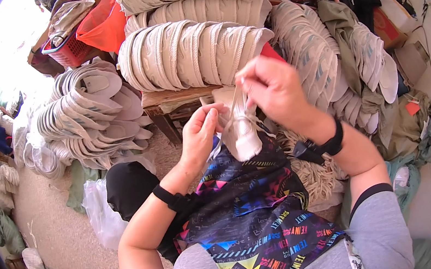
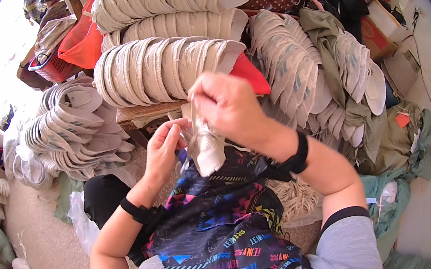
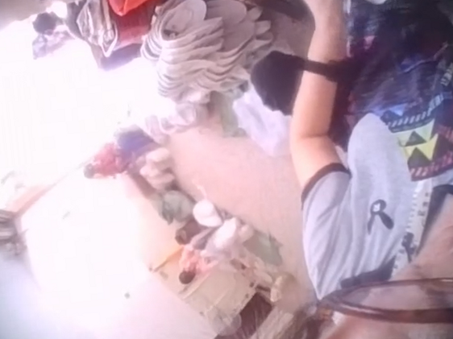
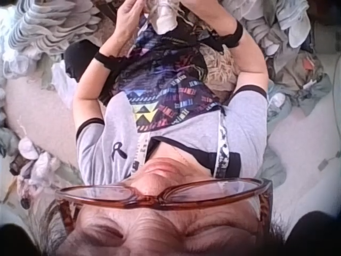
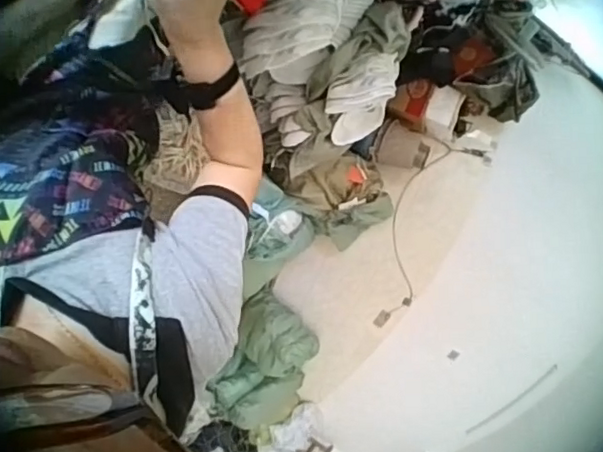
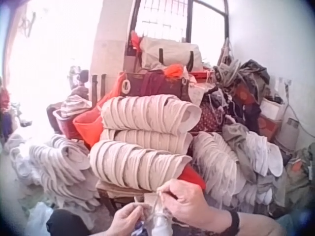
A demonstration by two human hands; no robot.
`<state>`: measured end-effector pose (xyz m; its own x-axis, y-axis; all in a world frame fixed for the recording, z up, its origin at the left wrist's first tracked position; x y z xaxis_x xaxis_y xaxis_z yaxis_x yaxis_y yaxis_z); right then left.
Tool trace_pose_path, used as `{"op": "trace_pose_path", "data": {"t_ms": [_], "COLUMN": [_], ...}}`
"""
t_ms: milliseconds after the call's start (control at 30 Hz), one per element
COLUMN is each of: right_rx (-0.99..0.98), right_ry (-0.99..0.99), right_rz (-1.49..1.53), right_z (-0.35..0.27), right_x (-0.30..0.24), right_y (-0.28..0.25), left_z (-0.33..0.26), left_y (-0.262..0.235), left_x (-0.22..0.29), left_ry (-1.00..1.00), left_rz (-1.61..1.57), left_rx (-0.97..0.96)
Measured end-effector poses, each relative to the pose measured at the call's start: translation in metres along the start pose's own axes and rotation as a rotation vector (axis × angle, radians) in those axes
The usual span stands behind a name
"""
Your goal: Insert laces into the eyelets of several white shoe uppers and tie them.
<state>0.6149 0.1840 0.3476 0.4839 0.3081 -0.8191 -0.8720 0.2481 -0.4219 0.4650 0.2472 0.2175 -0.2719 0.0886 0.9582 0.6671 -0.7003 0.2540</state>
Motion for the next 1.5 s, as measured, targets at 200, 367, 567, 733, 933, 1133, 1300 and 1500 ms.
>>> {"op": "trace_pose_path", "data": {"t_ms": [200, 367, 567, 733, 933, 1133, 1300, 1500], "right_rx": [0.188, 0.074, -0.415, -0.677, -0.674, -0.354, -0.19, -0.087], "right_ry": [-0.249, -0.081, 0.078, -0.21, 0.11, 0.236, 0.022, 0.077], "right_rz": [0.024, -0.013, -0.183, -0.498, -0.02, 0.229, 0.275, 0.268], "right_z": [0.057, 0.05, -0.004, -0.061, -0.052, -0.027, -0.008, 0.031], "right_x": [-0.114, -0.062, 0.041, 0.067, 0.065, -0.019, -0.094, -0.062], "right_y": [-0.075, -0.07, -0.009, 0.03, 0.027, 0.007, -0.027, -0.027], "left_z": [0.006, -0.006, -0.012, -0.011, -0.015, -0.013, -0.002, 0.016], "left_y": [0.006, 0.032, 0.018, 0.0, -0.01, -0.003, 0.003, 0.023], "left_x": [-0.003, 0.023, 0.078, 0.102, 0.102, 0.106, 0.118, 0.13], "left_ry": [-0.037, -0.112, -0.024, 0.036, 0.144, 0.094, 0.112, 0.172], "left_rz": [0.171, -0.05, -0.153, -0.254, -0.238, -0.211, -0.167, -0.077], "left_rx": [-0.177, -0.286, -0.148, 0.013, 0.124, 0.103, 0.076, 0.014]}}
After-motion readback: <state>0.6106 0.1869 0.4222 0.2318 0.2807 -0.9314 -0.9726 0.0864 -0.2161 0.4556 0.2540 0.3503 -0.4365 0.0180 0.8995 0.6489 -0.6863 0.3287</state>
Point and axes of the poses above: each hand's wrist, its own z-axis towards the middle knuckle, its own y-axis out of the palm, x = y × z, the point moved 3 cm from there along z, towards the middle knuckle, and after that the axes turned 6 degrees about -x, right-handed, at the moved point
